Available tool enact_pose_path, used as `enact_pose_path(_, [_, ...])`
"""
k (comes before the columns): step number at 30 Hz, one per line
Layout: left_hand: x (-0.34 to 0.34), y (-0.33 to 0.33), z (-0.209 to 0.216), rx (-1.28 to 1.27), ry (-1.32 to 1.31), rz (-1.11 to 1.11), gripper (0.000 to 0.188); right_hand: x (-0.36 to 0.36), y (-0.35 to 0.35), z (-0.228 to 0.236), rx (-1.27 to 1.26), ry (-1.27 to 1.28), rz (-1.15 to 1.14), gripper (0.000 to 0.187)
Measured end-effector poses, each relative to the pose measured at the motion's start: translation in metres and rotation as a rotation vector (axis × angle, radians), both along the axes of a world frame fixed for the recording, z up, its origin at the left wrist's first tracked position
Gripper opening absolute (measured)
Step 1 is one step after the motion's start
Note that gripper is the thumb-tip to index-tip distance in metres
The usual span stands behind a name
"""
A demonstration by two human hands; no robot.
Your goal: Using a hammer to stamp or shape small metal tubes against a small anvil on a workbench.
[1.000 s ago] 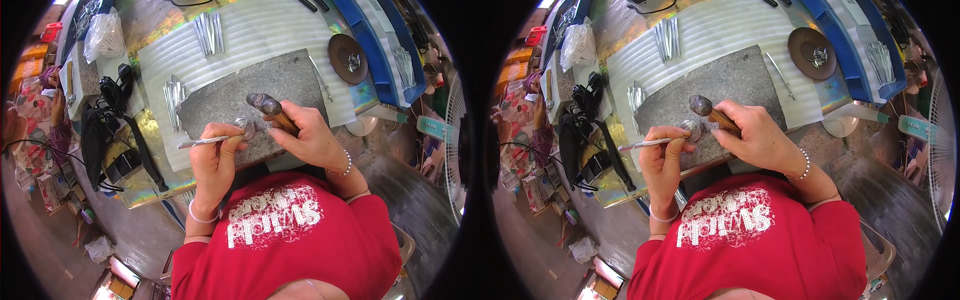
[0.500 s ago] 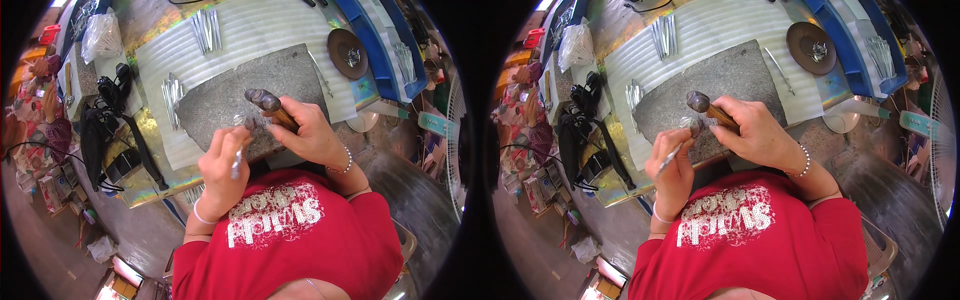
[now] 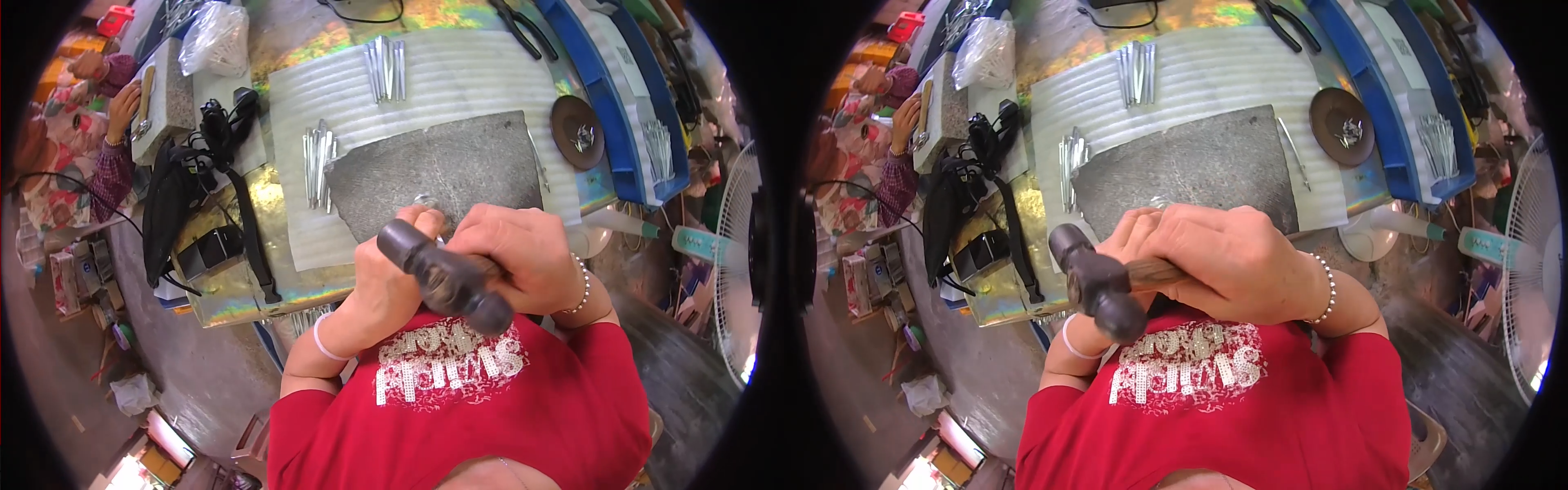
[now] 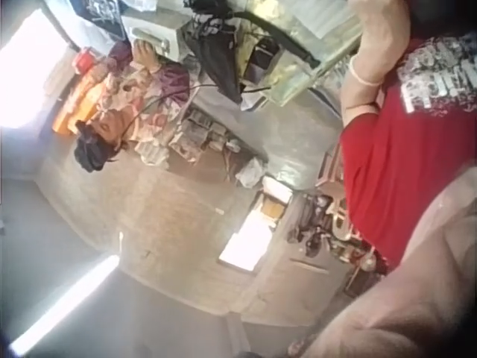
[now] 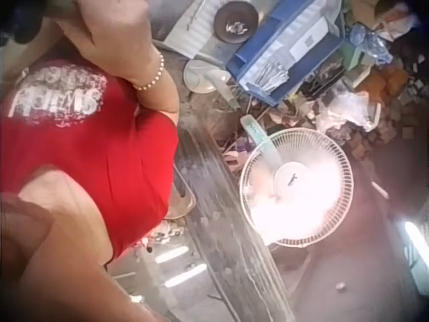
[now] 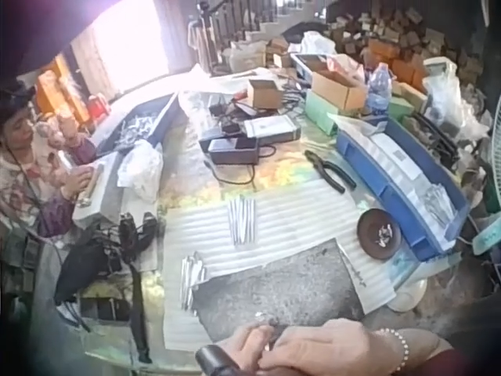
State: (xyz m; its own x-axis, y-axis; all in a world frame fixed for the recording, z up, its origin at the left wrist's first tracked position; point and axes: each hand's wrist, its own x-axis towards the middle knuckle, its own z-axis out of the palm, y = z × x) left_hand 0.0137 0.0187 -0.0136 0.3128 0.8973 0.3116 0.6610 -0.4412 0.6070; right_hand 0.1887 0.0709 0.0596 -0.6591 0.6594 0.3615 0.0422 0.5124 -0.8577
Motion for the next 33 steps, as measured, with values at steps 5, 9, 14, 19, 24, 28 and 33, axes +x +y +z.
enact_pose_path(5, [-0.006, 0.001, -0.005, 0.027, -0.133, -0.026, 0.022, -0.011, -0.006, 0.009, 0.025, -0.117, -0.034, 0.020])
enact_pose_path(9, [-0.007, 0.002, 0.005, 0.062, -0.054, 0.058, 0.019, 0.006, -0.018, 0.028, -0.373, -0.180, -0.138, 0.039])
enact_pose_path(14, [-0.008, 0.005, 0.005, 0.046, -0.060, 0.041, 0.020, 0.024, -0.031, 0.040, -0.328, -0.145, -0.192, 0.040])
enact_pose_path(19, [-0.009, 0.007, 0.006, 0.047, -0.087, 0.038, 0.019, 0.031, -0.029, 0.056, -0.011, -0.340, -0.048, 0.045])
enact_pose_path(24, [-0.008, 0.008, 0.003, 0.052, -0.115, 0.017, 0.018, 0.028, -0.026, 0.063, 0.002, -0.448, -0.057, 0.046])
enact_pose_path(28, [-0.008, 0.008, 0.002, -0.002, -0.077, 0.036, 0.019, 0.030, -0.027, 0.060, 0.127, -0.431, -0.044, 0.050])
enact_pose_path(33, [-0.008, 0.007, 0.007, -0.031, -0.063, 0.045, 0.021, 0.031, -0.029, 0.055, 0.170, -0.446, -0.018, 0.055])
